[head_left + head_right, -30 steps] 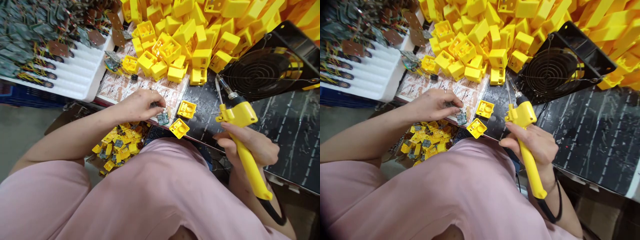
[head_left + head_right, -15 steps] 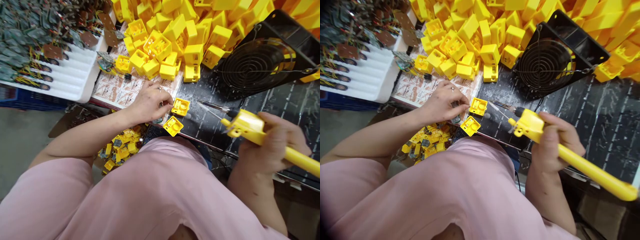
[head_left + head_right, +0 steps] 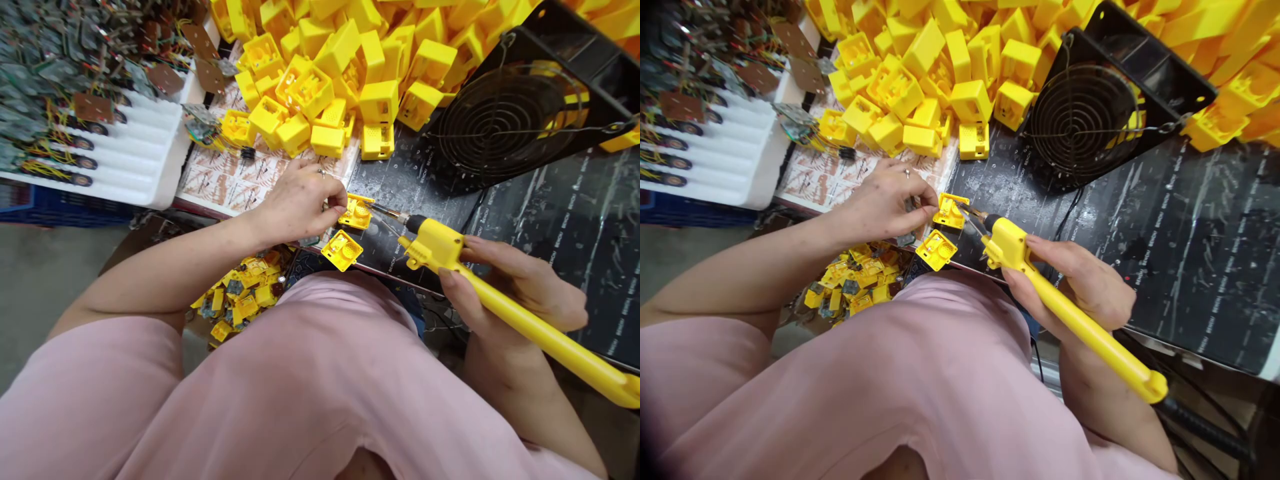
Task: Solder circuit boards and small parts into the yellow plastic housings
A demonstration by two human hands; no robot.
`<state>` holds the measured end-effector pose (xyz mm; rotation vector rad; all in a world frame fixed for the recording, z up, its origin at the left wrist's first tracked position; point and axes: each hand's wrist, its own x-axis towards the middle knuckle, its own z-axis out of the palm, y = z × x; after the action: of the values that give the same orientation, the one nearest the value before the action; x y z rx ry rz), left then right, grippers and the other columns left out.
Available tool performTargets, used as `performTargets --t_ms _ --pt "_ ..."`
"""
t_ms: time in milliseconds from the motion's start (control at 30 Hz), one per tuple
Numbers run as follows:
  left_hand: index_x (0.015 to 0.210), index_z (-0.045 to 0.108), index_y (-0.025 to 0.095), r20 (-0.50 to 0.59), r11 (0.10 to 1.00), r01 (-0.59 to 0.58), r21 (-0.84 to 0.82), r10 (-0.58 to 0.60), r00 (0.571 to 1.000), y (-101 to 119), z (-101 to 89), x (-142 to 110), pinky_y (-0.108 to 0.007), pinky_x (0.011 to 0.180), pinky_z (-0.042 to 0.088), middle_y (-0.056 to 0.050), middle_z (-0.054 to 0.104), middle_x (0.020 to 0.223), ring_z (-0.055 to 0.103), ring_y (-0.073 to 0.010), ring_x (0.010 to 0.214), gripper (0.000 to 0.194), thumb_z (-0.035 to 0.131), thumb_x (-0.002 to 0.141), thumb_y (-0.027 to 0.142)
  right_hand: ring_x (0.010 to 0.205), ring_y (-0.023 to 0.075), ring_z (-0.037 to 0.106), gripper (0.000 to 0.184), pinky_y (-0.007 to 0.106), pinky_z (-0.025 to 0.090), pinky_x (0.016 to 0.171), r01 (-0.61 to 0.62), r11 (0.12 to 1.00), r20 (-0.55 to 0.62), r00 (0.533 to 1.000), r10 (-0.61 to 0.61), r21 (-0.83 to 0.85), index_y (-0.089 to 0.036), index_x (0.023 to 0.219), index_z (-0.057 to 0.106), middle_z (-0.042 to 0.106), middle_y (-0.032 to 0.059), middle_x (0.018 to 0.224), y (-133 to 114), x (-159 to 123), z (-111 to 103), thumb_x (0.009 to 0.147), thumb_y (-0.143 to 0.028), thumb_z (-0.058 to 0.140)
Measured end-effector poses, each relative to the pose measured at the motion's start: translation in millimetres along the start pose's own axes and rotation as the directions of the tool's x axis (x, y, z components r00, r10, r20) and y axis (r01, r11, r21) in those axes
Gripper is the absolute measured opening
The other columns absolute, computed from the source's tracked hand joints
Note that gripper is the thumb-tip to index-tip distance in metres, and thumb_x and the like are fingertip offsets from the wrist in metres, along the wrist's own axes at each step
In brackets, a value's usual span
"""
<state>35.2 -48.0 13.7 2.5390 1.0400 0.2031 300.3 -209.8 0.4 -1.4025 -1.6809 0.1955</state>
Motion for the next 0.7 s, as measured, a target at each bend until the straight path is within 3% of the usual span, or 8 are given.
performTargets --t_ms 200,333,467,633,700 --pt "0.091 0.078 0.02 -0.01 0.993 0.083 0.088 -0.082 0.997 3 2.1 13 -0.052 0.1 0.045 -0.007 0.071 0.086 0.064 -0.0302 0.101 0.024 0.057 0.087 0.03 0.074 0.022 0.076 0.05 0.036 0.063 0.06 0.056 0.997 -0.078 0.996 -0.053 0.046 -0.036 0.125 0.071 0.08 -0.0016 0.093 -11 4 12 0.08 -0.019 0.087" --pt "0.085 0.076 0.02 -0.006 0.991 0.057 0.121 -0.057 0.998 5 1.6 16 -0.055 0.103 0.042 -0.007 0.069 0.083 0.064 -0.0313 0.103 0.023 0.055 0.087 0.029 0.069 0.0177 0.075 0.026 0.029 0.063 0.06 0.14 0.99 -0.007 0.99 -0.14 -0.012 -0.026 0.097 0.07 0.077 -0.0021 0.082 -14 11 17 0.08 -0.017 0.088" --pt "0.079 0.074 0.021 -0.028 0.988 -0.012 0.152 0.017 0.999 7 -0.1 18 -0.055 0.104 0.042 -0.006 0.068 0.078 0.064 -0.0315 0.105 0.023 0.054 0.086 0.029 0.064 0.015 0.074 0.019 0.024 0.061 0.058 0.243 0.966 0.037 0.97 -0.241 -0.083 -0.024 0.084 0.066 0.076 -0.0031 0.075 -14 22 20 0.086 -0.027 0.084" --pt "0.079 0.075 0.02 0.031 0.973 -0.078 0.217 0.073 0.997 11 -5.0 24 -0.052 0.103 0.044 -0.007 0.069 0.078 0.065 -0.0305 0.106 0.024 0.052 0.085 0.025 0.065 0.0131 0.073 0.02 0.022 0.057 0.056 0.355 0.931 0.109 0.932 -0.346 -0.079 -0.023 0.083 0.065 0.075 -0.0016 0.074 -15 31 18 0.087 -0.025 0.084" --pt "0.079 0.075 0.02 0.042 0.972 -0.086 0.217 0.079 0.996 12 -6.7 26 -0.052 0.103 0.044 -0.007 0.069 0.078 0.066 -0.0303 0.106 0.024 0.052 0.084 0.024 0.066 0.013 0.072 0.016 0.023 0.057 0.057 0.305 0.951 0.146 0.944 -0.295 -0.055 -0.024 0.085 0.066 0.075 -0.0014 0.075 -13 29 11 0.089 -0.026 0.082"
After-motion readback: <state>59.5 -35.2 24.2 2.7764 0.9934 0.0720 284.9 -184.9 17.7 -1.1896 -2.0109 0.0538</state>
